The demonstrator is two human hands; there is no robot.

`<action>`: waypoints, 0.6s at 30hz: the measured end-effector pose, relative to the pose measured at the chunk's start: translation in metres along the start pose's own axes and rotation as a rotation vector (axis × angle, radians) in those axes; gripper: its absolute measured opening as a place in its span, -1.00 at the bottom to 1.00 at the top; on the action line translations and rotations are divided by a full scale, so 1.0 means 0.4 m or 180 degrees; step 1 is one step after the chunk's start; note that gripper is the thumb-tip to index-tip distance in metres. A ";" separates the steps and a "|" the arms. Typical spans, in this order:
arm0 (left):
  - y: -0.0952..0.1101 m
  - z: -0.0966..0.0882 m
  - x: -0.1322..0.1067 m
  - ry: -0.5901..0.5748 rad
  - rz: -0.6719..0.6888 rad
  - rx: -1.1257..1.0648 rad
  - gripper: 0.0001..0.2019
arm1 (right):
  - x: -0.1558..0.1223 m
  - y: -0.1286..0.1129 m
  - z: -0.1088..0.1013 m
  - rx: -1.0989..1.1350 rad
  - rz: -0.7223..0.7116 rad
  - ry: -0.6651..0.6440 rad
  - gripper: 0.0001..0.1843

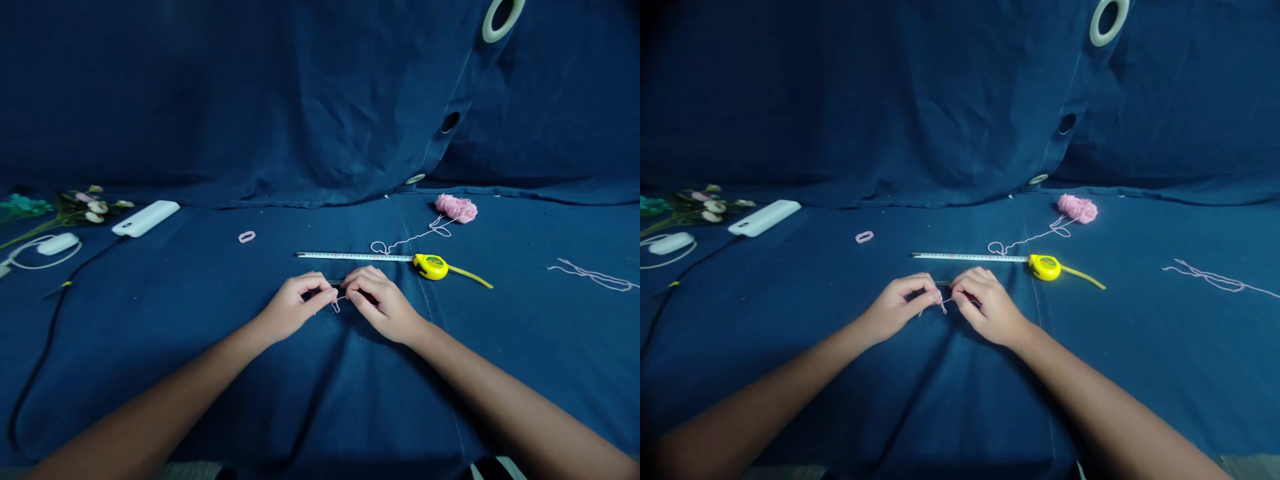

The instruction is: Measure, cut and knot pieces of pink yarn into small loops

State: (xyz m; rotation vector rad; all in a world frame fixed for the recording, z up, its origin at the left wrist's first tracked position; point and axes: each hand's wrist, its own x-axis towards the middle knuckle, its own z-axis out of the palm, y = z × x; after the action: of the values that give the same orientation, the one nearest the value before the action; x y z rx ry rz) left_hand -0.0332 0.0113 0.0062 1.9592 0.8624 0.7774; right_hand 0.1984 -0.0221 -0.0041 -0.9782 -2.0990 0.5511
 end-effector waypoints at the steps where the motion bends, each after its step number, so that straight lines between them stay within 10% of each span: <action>1: -0.004 0.003 0.001 -0.0062 -0.0214 -0.0333 -0.72 | 0.001 -0.002 -0.001 0.0044 -0.0023 -0.0009 -0.82; 18: -0.016 0.003 0.002 -0.0151 -0.1125 -0.2747 -0.71 | -0.003 -0.004 0.017 -0.0027 -0.0152 -0.0219 -0.75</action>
State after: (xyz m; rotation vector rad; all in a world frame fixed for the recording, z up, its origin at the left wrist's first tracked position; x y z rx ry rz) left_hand -0.0336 0.0141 0.0004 1.0274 0.6569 0.7199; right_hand 0.1930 -0.0245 -0.0078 -0.9230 -2.1815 0.5592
